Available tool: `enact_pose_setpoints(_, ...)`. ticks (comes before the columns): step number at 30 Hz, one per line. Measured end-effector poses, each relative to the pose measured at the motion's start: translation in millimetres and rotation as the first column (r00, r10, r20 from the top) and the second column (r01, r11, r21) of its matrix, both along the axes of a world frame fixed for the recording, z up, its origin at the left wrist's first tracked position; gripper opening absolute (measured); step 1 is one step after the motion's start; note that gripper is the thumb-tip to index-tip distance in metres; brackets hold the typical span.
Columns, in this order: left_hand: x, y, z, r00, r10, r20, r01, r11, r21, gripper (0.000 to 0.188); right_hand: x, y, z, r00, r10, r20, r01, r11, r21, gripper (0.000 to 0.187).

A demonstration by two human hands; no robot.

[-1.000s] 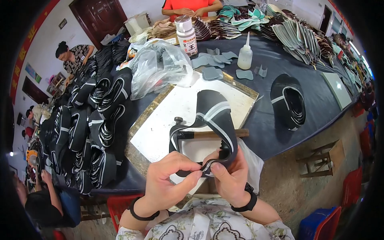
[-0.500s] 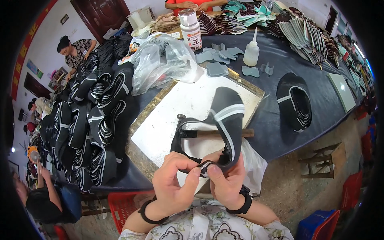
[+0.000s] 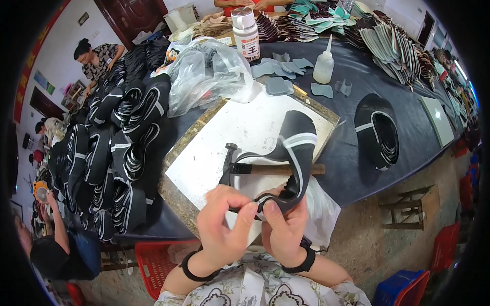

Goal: Assembling shoe upper components by folding edges and hammering them flat.

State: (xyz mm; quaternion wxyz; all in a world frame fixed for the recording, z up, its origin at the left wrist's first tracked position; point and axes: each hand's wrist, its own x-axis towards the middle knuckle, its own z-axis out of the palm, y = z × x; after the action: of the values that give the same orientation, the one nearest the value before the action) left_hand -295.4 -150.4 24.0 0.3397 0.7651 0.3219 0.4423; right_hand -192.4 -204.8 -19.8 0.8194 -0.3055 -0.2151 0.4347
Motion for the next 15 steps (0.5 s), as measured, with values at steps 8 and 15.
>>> enact_pose_setpoints(8, -10.3, 14.0, 11.2, 0.987, -0.136, -0.090, 0.124, 0.984, -0.127, 0.010, 3.7, 2.0, 12.3, 0.988, 0.018, -0.154, -0.045, 0.984, -0.172, 0.027)
enact_pose_setpoints(15, -3.8, 11.0, 10.7, 0.983, 0.010, -0.181, 0.026, 0.980, 0.195, 0.003, 20.5, 5.4, 21.5, 0.974, 0.210, -0.083, -0.216, 0.974, -0.073, 0.044)
